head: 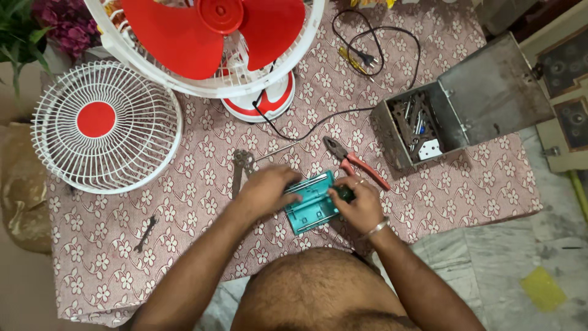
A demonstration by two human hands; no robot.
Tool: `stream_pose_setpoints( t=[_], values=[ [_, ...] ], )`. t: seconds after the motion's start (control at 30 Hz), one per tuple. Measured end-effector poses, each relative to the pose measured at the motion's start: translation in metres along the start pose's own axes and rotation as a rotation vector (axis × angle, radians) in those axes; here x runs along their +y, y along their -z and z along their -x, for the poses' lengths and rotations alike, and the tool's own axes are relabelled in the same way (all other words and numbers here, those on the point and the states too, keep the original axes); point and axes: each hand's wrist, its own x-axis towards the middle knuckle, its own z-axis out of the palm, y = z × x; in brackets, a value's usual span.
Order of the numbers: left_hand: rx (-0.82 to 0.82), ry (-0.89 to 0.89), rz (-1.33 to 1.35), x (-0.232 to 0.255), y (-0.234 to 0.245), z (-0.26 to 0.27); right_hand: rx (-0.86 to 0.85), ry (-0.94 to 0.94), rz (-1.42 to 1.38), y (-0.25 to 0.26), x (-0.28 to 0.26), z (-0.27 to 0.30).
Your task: The person uses pliers and a screwdriver to adjust the red fan blades and secure the fan head. They then open a small teal box and place the tools inside.
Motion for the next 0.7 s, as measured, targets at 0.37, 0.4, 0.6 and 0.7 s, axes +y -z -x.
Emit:
stream_pose_setpoints(
  t=[0.37,0.4,0.6,0.7],
  values=[
    [0.553,0.014,0.037,-0.003,-0.081,0.044,-0.225,-0.127,0.560,-0.020,-0.056,-0.014],
    [0.570,0.025,0.028,-0.002,-0.084,0.045,-0.239,-0.129,0.570,-0.021,-0.058,-0.015],
    [0.576,0.024,0.031,-0.003,-0.088,0.047,-0.165,-0.085,0.496,-0.028,-0.040,-0.018],
    [0.590,0.006,-0.013,-0.004,-0.091,0.047,-0.121,-0.163,0.359,-0.031,-0.023,-0.022]
  ],
)
